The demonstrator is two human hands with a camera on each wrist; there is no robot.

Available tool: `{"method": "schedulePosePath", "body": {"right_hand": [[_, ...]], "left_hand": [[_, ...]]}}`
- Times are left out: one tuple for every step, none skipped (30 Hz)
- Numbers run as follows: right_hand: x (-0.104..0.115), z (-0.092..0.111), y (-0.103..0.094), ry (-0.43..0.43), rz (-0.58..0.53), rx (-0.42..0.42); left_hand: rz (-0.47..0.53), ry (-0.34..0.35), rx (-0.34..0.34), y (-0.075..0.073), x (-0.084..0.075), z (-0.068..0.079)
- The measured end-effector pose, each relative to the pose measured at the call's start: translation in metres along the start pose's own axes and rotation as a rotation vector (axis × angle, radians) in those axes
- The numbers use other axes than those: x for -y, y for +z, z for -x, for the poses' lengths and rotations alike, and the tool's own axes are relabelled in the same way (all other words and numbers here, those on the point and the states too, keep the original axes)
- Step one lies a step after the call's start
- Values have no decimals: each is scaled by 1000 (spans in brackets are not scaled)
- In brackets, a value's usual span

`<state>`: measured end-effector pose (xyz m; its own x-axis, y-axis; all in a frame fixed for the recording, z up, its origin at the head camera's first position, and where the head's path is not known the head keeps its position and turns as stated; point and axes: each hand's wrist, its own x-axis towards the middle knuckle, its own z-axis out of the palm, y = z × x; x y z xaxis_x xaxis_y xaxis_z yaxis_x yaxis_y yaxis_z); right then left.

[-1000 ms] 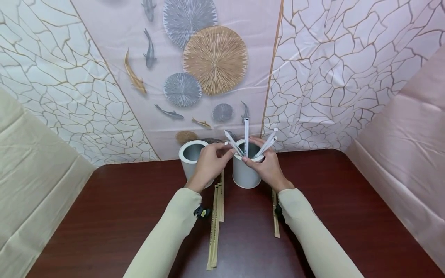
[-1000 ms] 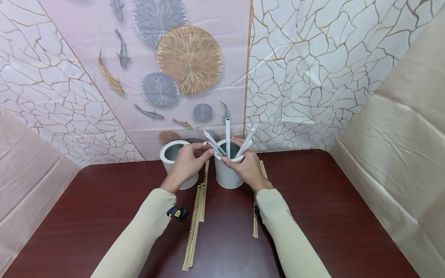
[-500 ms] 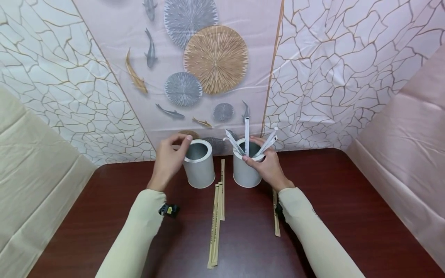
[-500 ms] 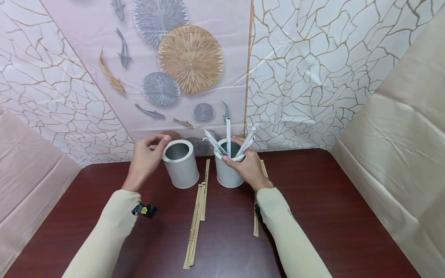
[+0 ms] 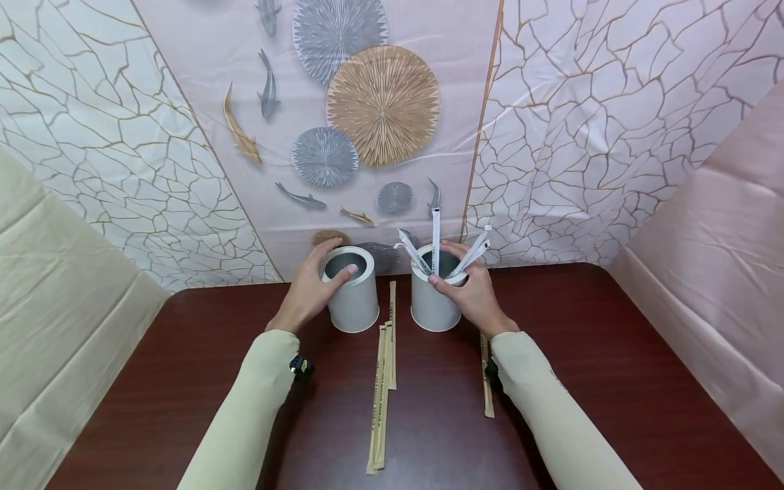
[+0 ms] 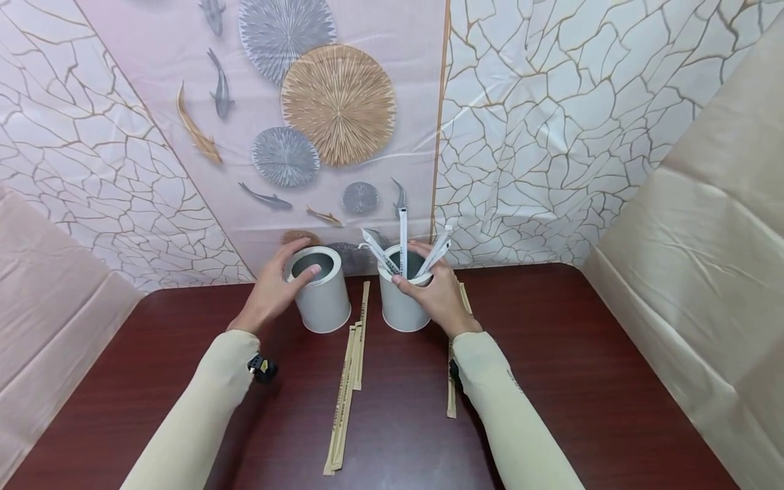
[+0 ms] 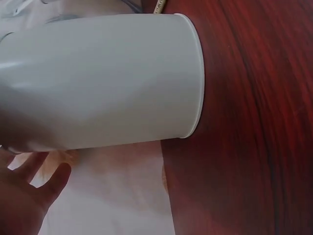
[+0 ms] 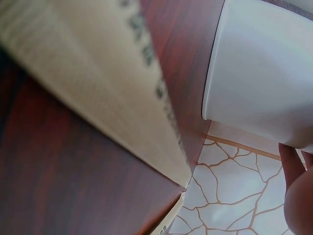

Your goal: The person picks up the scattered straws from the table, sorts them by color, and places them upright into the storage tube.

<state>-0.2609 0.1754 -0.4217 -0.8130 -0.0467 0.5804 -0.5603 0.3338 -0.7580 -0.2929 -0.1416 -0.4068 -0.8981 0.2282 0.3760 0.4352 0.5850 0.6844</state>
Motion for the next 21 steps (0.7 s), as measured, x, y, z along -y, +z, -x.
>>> {"method": "schedulePosePath", "body": {"right_hand": [[0,0,0,2,-2,0],[-1,0,0,5,-1,1],[-1,0,0,5,-1,3],[-1,0,-1,5,2,4],[-1,0,-1,4,2,5],[-2,-1,-1,2,3,5],[-3,-1,0,1,3,5],[-3,-1,0,0,3,4],[-4,-1,0,-2,6,3],[-8,-1,1,-2,6,1],[-13,-2,1,-1,9,0],[-17,-2,2,-1,11,0],[-22,-2,2,0,13,-1],[-27,-2,2,3,15,-1],[-32,-2,2,7,16,-1],[-37,-1,3,11,16,0],[-38,-1,2,16,17,2],[-39,0,2,20,16,4],[-39,0,1,22,17,5],[-39,1,1,23,19,7],[-39,1,1,21,20,9]], "left_hand": [[-19,3,9,2,1,-1],[-36,6,16,4,1,-2],[-55,10,19,6,2,-3],[-73,13,20,8,2,-3],[-86,16,18,9,3,-4],[-94,19,16,10,3,-4],[-98,21,10,11,4,-3],[-103,23,3,13,5,-3],[-103,24,-5,14,6,-3],[-102,27,-15,15,7,-2],[-99,32,-26,16,8,-2],[-93,34,-40,17,9,-2],[-81,39,-58,19,10,-1],[-69,44,-73,20,11,-1],[-53,49,-92,22,12,0],[-40,53,-113,23,13,1],[-26,58,-133,25,13,2],[-14,64,-152,26,14,4],[-6,72,-169,27,13,6],[-6,75,-183,27,12,8],[-8,81,-196,28,11,9]]}}
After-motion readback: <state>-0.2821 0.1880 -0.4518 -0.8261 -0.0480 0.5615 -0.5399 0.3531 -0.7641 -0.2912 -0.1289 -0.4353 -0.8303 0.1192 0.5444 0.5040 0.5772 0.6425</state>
